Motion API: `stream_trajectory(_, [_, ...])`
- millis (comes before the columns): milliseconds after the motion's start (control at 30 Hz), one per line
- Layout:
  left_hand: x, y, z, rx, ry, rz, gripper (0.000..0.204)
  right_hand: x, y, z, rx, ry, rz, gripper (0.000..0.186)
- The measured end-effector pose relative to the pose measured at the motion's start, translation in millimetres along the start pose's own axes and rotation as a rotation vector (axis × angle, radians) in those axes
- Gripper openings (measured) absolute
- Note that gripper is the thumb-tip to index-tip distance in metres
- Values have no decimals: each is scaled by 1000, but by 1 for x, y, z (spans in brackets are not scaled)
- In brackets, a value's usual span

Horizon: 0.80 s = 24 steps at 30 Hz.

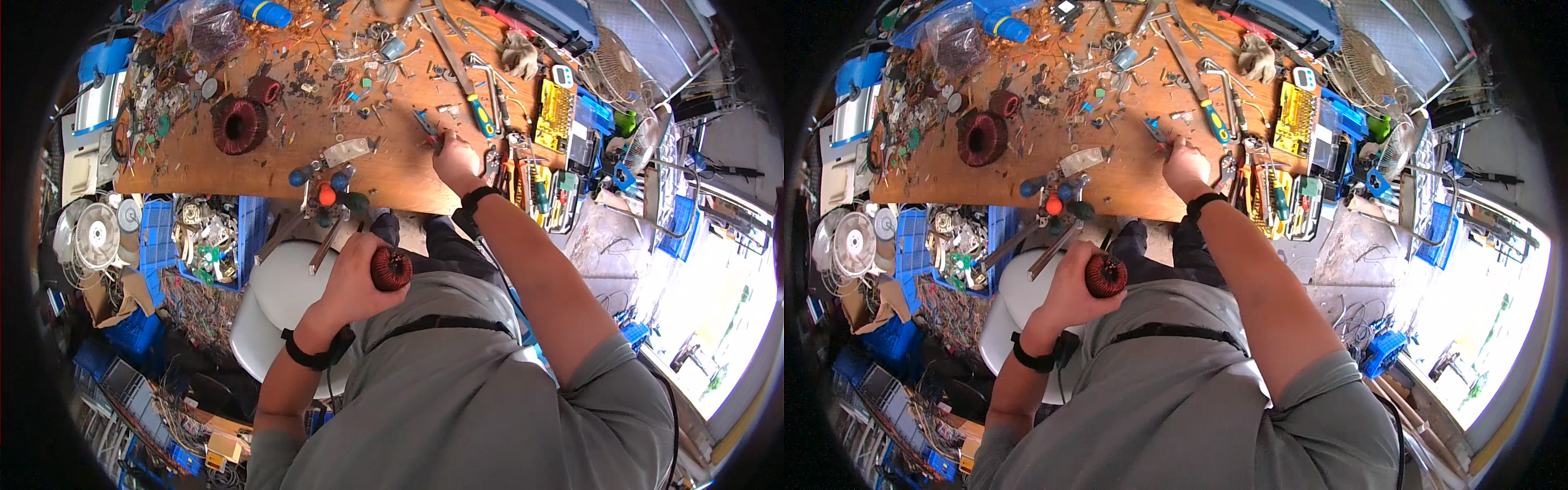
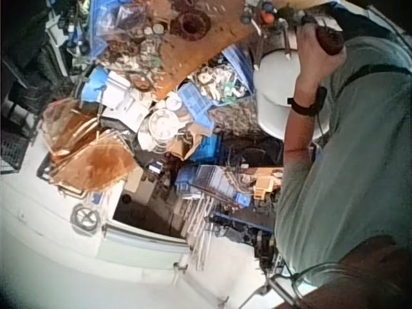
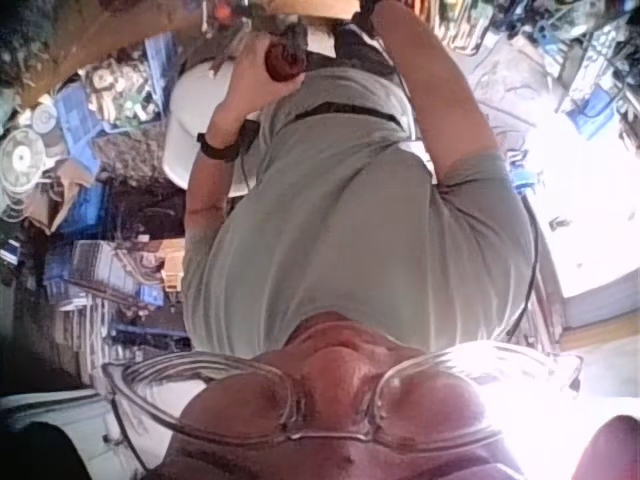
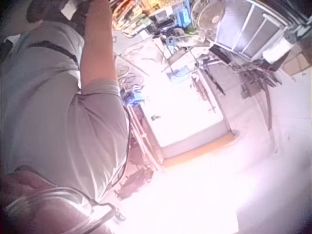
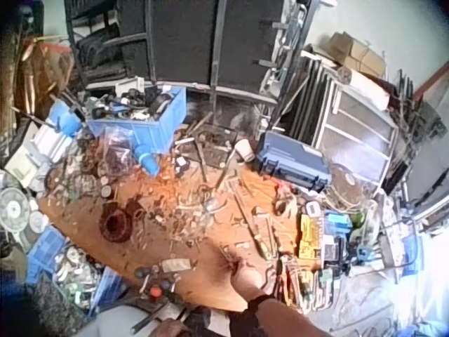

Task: Repairing a motor stator by winding or adjusting copper wires using pliers and screwdrivers.

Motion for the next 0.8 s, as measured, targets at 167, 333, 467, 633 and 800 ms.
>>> stream_trajectory(167, [-6, -8, -2, 68, 19, -1, 57, 15, -22, -5, -292, 143, 16, 30])
stream_trajectory(333, [-11, -9, -6, 59, 3, 42, 56, 16, -20, -14, -314, 130, -60, 33])
stream_trajectory(467, [-9, -8, -8, 40, 30, 0, 55, 24, -6, -1, 134, -186, -3, 44])
stream_trajectory(633, [-1, -9, -9, 61, 4, 10, 54, 40, 5, 26, 346, -180, 82, 56])
stream_trajectory(800, [15, -21, -21, -36, 110, -49, 59, 9, 1, 73, 523, -307, 22, 52])
Point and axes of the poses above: each hand's wrist, its own x-axis towards the middle knuckle, its own y-axis out of the back of the hand, z = x × y, the point moved 3 cm from there along x, towards the middle knuckle, and after that the axes turned 7 degrees about y, right-handed, at the moved point
